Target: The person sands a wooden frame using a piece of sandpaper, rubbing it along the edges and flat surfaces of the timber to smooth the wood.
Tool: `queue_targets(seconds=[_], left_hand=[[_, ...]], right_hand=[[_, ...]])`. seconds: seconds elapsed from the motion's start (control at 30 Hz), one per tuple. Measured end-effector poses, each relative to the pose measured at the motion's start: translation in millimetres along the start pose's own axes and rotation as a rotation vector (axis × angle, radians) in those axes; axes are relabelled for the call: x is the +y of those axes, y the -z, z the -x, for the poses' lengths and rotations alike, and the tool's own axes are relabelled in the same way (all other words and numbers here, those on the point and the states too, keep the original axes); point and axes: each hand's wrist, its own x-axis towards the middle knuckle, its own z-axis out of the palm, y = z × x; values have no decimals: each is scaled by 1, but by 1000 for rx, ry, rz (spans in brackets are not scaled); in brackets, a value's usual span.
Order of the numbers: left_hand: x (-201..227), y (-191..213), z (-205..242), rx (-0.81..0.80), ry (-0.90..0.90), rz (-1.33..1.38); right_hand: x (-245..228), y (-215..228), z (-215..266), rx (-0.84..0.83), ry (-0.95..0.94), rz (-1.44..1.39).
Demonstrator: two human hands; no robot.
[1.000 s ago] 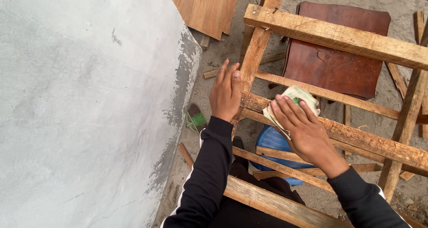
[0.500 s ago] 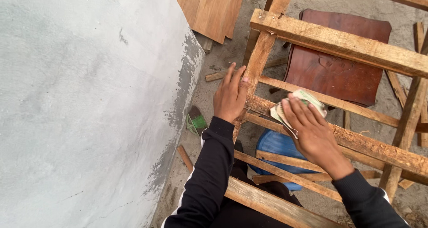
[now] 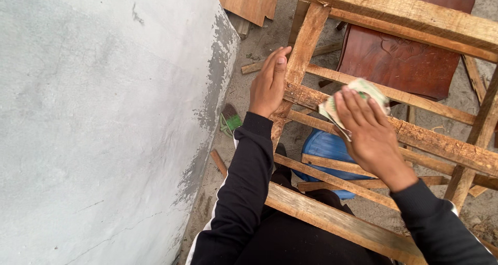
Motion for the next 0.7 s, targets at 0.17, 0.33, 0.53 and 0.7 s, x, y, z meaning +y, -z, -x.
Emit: queue_targets(seconds=[0.17,0.33,0.53,0.7], left_hand=[[5,0,-3,-27,15,-10],[5,3,0,-59,39,-29],[8,1,1,4,56,-16],[16,-3,1,31,19,-420]], right_hand=[[-31,-19,-37,218,-31,-246],[-50,-7,-75,131,-7,-440],[33,0,16,223,137,-424],[74,-1,80,134,-165,-382]])
